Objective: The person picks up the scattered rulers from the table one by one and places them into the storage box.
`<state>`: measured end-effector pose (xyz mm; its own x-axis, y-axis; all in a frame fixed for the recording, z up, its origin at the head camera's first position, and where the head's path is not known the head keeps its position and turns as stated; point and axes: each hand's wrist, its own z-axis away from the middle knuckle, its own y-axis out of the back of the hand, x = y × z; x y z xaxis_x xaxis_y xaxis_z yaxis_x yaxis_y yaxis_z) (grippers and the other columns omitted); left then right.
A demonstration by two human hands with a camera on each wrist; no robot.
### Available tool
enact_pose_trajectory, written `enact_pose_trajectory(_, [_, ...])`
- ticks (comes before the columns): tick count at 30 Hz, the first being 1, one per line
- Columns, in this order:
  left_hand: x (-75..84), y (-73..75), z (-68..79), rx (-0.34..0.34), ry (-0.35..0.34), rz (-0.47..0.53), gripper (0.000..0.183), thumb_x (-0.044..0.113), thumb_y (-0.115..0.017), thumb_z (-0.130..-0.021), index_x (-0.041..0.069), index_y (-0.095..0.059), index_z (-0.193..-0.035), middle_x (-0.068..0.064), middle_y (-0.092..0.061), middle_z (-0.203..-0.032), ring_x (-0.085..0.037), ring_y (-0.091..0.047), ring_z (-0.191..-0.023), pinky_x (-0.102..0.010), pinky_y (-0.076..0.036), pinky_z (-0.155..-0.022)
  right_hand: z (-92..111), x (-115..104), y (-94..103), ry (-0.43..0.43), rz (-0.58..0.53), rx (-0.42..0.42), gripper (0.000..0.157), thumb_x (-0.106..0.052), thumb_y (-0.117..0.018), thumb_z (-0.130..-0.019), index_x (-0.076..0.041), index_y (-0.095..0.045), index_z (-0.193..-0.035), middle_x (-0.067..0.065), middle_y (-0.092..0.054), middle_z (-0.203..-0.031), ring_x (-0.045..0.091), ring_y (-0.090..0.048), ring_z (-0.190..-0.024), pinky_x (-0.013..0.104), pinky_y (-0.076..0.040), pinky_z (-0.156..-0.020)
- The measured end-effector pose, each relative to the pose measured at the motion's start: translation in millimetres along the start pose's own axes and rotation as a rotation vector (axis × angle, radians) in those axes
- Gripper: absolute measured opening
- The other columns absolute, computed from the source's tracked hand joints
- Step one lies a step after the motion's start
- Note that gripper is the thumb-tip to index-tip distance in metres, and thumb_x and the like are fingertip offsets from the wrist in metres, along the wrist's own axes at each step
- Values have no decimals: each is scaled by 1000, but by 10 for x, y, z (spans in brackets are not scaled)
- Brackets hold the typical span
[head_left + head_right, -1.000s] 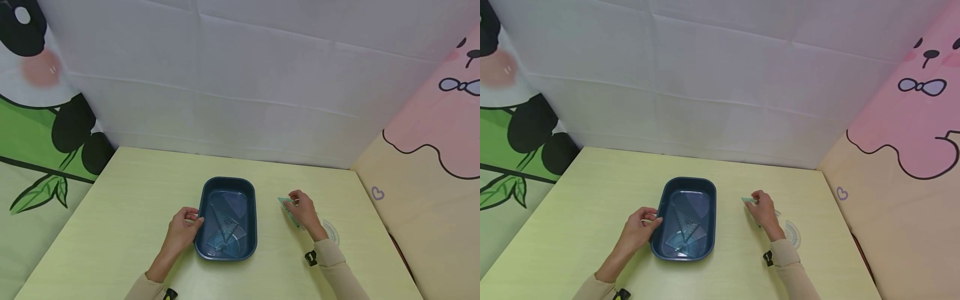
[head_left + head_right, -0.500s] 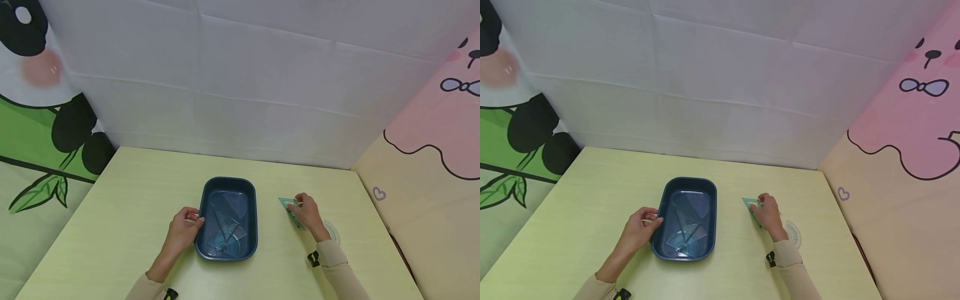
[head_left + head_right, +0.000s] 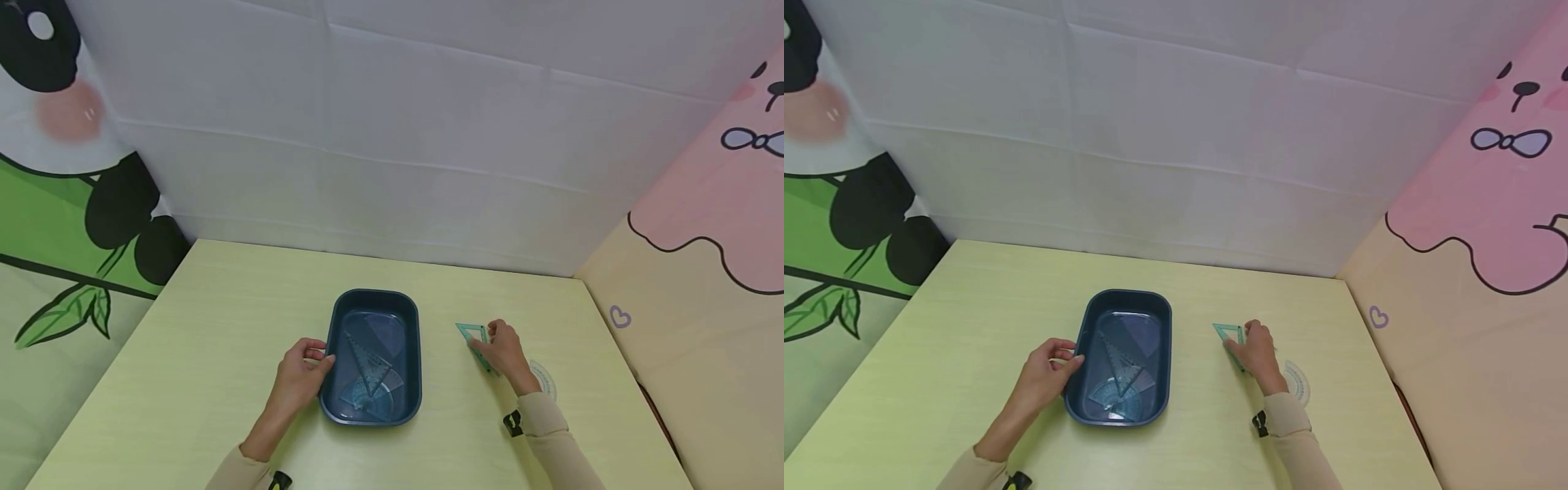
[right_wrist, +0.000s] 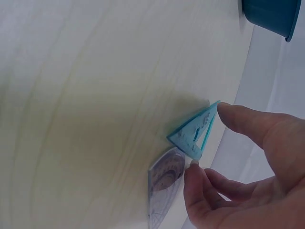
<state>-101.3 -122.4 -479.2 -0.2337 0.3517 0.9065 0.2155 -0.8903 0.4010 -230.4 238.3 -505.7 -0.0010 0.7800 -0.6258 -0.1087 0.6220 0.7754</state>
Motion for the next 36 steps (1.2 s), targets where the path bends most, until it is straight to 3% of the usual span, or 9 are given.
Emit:
enact_pose_trajectory(10, [12, 7, 6, 9, -39, 8, 28, 9, -70, -95, -7, -61, -117, -15, -63, -95, -21, -59, -75, -32, -47, -63, 17, 8, -5, -2, 12, -30, 57, -15, -73, -95, 18, -44, -132, 34, -54, -126, 46, -55, -114, 56, -47, -96])
enact_pose_trajectory(21, [18, 7, 13, 4, -22, 0, 29, 10, -70, -96, -6, -61, -118, -15, -62, -97, -22, -59, -77, -33, -47, -64, 11, 0, -11, -28, 24, -40, 53, -13, -73, -95, 17, -45, -129, 33, -55, -123, 44, -57, -112, 55, -48, -94])
enact_pose_trajectory(36, [12, 9, 8, 6, -8, -10, 28, 9, -70, -95, -5, -61, -118, -14, -62, -97, -23, -59, -78, -33, -48, -65, 5, -26, 17, -43, 42, -54, 45, -15, -73, -94, 14, -50, -119, 28, -58, -113, 36, -56, -97, 52, -49, -89])
